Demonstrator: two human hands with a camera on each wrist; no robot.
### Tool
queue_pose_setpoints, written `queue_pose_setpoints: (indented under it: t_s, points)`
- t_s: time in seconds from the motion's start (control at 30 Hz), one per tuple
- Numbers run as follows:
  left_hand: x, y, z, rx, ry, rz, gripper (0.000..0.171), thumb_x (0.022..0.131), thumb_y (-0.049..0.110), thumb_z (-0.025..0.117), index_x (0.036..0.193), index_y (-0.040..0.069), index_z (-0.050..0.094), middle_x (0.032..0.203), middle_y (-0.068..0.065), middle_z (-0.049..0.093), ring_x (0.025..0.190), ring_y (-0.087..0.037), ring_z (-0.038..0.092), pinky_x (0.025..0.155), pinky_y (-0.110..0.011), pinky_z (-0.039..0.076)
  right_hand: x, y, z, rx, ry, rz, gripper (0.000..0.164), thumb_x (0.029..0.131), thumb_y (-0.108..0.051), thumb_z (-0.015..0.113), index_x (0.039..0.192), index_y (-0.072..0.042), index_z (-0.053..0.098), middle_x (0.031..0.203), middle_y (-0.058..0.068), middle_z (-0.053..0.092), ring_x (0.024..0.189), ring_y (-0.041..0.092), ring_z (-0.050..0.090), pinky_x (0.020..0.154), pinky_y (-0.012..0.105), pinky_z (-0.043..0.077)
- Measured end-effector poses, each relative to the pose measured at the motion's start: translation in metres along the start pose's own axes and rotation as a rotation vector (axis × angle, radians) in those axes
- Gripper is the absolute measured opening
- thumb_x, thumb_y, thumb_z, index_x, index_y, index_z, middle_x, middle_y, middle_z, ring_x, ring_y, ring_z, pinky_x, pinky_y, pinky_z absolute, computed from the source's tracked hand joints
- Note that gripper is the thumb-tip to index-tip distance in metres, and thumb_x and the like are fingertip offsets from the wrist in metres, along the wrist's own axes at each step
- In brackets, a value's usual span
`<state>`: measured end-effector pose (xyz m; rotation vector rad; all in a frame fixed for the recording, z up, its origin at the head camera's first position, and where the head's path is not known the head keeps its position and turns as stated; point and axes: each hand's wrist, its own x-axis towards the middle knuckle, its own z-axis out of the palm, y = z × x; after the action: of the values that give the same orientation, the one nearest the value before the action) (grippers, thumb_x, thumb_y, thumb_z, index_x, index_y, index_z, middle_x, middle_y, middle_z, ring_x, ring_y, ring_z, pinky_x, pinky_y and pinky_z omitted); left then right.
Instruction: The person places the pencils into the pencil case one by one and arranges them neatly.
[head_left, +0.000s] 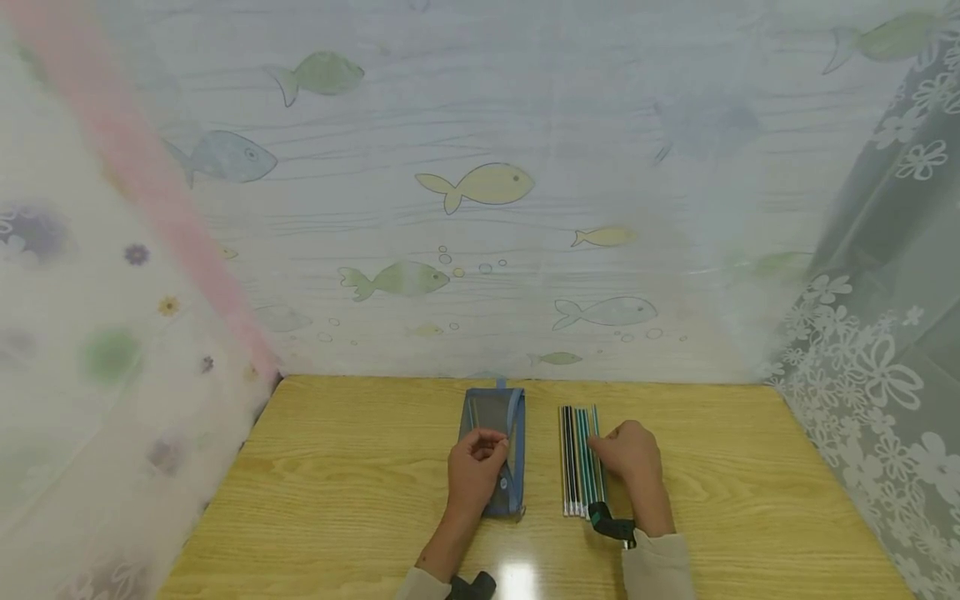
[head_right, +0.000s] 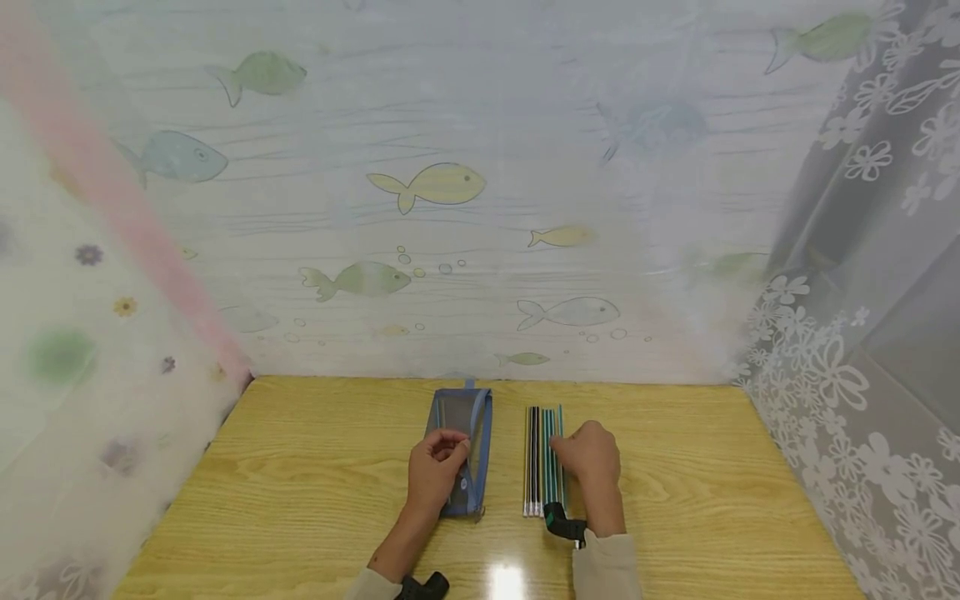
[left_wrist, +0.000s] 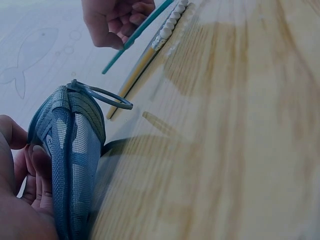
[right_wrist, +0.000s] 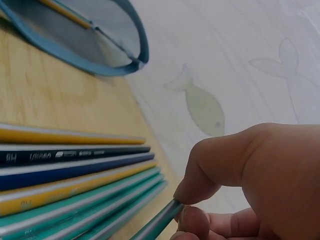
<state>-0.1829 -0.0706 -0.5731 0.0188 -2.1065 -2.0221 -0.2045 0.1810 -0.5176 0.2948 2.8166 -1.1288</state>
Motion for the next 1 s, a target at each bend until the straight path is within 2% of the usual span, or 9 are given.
queue_pose_setpoints:
  t_s: [0.3, 0.53, 0.73, 1.0]
  points:
    - [0.000, 0.002, 0.000, 0.009, -0.011, -0.011, 0.006, 0.095, 0.009, 0.079, 0.098, 0.004, 0.077, 0.089, -0.009, 0.073, 0.070, -0.012, 0.067, 0.059, -0.022, 0.054, -0.003, -0.011, -0.001, 0.037, -0.022, -0.020, 0.047, 0.092, -0.026, 0.069, 0.050, -0.013, 0.053, 0.048, -0.003, 0.053, 0.047, 0.014, 0.047, 0.047, 0.026, 0.037]
    - [0.000, 0.001, 0.000, -0.028, -0.008, -0.026, 0.005, 0.095, 0.007, 0.079, 0.098, 0.003, 0.078, 0.092, -0.012, 0.074, 0.073, -0.012, 0.070, 0.060, -0.023, 0.057, -0.002, -0.017, 0.006, 0.087, -0.051, -0.025, 0.049, 0.094, -0.027, 0.070, 0.052, -0.016, 0.048, 0.049, -0.004, 0.048, 0.047, 0.012, 0.046, 0.047, 0.024, 0.036]
    - [0.000, 0.001, 0.000, -0.042, -0.012, -0.035, 0.004, 0.094, 0.006, 0.080, 0.098, 0.005, 0.079, 0.092, -0.012, 0.074, 0.073, -0.013, 0.071, 0.061, -0.023, 0.058, -0.004, -0.024, 0.011, 0.104, -0.064, -0.054, 0.045, 0.095, -0.025, 0.069, 0.055, -0.014, 0.052, 0.051, 0.000, 0.058, 0.049, 0.015, 0.054, 0.049, 0.027, 0.040]
    - [0.000, 0.001, 0.001, -0.054, -0.024, -0.028, 0.006, 0.094, 0.006, 0.080, 0.099, 0.002, 0.079, 0.092, -0.013, 0.075, 0.073, -0.012, 0.072, 0.062, -0.024, 0.061, -0.005, -0.031, 0.018, 0.150, -0.119, -0.093, 0.047, 0.095, -0.022, 0.067, 0.052, -0.016, 0.047, 0.046, -0.003, 0.052, 0.047, 0.016, 0.054, 0.051, 0.029, 0.042]
